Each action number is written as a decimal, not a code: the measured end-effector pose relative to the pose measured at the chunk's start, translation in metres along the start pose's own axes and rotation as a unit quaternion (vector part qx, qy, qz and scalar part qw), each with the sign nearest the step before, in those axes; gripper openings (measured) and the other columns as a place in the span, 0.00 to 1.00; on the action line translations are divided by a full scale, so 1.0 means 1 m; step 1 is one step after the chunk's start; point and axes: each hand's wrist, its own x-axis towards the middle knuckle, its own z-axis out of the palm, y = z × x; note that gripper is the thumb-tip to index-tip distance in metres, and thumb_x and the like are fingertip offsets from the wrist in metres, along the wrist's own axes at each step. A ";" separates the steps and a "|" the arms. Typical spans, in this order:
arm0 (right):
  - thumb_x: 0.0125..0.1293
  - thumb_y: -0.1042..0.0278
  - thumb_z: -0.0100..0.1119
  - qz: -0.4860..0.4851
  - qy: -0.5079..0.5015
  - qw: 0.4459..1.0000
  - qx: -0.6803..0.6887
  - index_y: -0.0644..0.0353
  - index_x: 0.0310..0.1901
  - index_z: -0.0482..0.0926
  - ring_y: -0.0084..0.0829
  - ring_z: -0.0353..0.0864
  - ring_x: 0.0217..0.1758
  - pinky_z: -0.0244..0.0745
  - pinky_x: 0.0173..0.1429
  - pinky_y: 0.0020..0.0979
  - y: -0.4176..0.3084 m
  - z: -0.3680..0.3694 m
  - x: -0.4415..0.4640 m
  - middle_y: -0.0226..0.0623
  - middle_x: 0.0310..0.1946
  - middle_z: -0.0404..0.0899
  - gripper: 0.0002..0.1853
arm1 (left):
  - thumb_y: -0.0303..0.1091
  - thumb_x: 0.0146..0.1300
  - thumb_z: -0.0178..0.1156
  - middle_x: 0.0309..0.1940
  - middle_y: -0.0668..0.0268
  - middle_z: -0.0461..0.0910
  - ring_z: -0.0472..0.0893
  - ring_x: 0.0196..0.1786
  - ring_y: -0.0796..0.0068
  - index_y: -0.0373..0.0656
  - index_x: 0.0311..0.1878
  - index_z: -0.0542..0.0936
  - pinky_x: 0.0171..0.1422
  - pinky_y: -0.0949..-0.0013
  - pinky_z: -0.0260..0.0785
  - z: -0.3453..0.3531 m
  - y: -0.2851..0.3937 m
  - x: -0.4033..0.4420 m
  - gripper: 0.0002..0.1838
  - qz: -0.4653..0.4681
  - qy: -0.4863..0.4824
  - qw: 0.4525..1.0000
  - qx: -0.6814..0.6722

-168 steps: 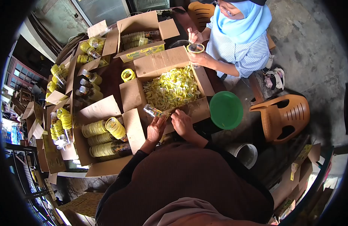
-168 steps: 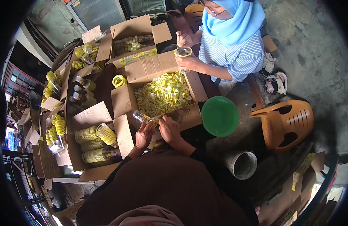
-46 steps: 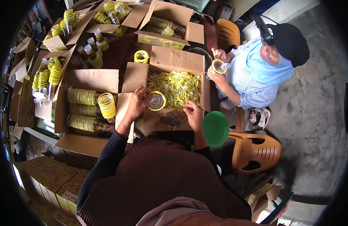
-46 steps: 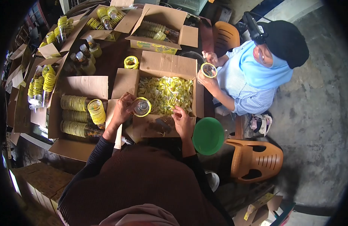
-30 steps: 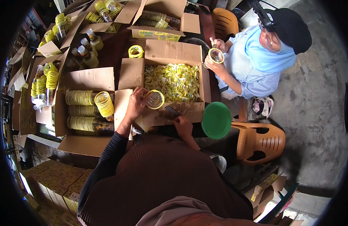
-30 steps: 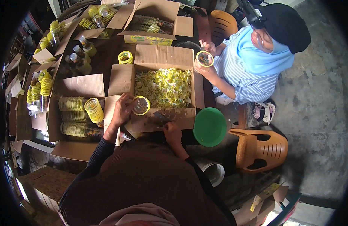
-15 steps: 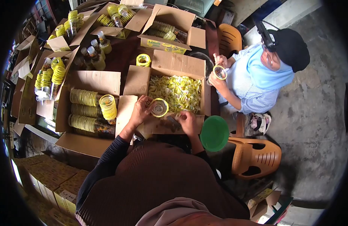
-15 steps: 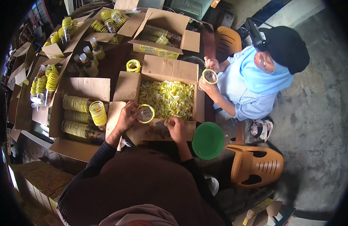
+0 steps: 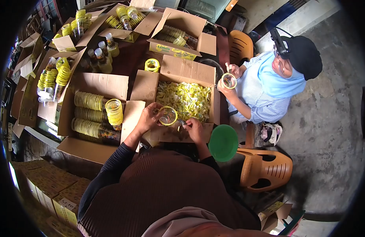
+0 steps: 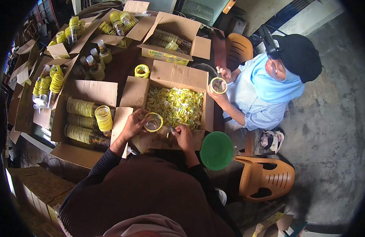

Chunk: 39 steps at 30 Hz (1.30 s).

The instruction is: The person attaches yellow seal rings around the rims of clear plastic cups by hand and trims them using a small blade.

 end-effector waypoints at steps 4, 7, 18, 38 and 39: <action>0.54 0.72 0.68 0.013 -0.002 0.999 0.031 0.61 0.34 0.79 0.40 0.81 0.35 0.74 0.41 0.38 0.011 0.001 0.002 0.39 0.30 0.81 0.09 | 0.33 0.64 0.63 0.42 0.57 0.80 0.83 0.31 0.75 0.29 0.50 0.75 0.25 0.75 0.78 -0.002 -0.002 -0.003 0.17 -0.005 0.001 1.000 -0.005; 0.57 0.70 0.66 -0.003 0.007 0.999 0.041 0.61 0.35 0.80 0.43 0.81 0.36 0.75 0.41 0.39 0.011 -0.001 0.004 0.42 0.31 0.82 0.06 | 0.31 0.64 0.62 0.44 0.54 0.80 0.84 0.35 0.70 0.29 0.49 0.75 0.27 0.72 0.80 -0.003 -0.006 -0.003 0.16 -0.019 -0.001 1.000 0.011; 0.61 0.75 0.56 0.025 0.102 0.994 -0.008 0.61 0.40 0.81 0.50 0.80 0.43 0.75 0.48 0.43 0.029 0.008 0.021 0.47 0.39 0.81 0.07 | 0.32 0.64 0.62 0.45 0.54 0.79 0.83 0.36 0.71 0.29 0.50 0.74 0.28 0.73 0.80 -0.002 -0.007 -0.002 0.17 -0.020 -0.007 1.000 0.004; 0.53 0.65 0.70 -0.035 0.054 0.998 -0.011 0.59 0.35 0.81 0.44 0.75 0.45 0.70 0.50 0.43 -0.014 0.015 -0.002 0.41 0.38 0.75 0.11 | 0.34 0.64 0.62 0.36 0.59 0.82 0.82 0.33 0.76 0.31 0.49 0.76 0.26 0.75 0.79 -0.004 -0.009 -0.001 0.16 -0.022 0.013 1.000 -0.001; 0.56 0.63 0.68 0.020 0.107 0.993 0.044 0.60 0.37 0.81 0.45 0.75 0.46 0.70 0.50 0.44 -0.013 0.015 0.003 0.41 0.39 0.76 0.12 | 0.33 0.64 0.62 0.39 0.57 0.81 0.83 0.35 0.74 0.30 0.50 0.75 0.27 0.74 0.79 -0.004 -0.007 -0.002 0.17 -0.033 0.008 0.999 -0.003</action>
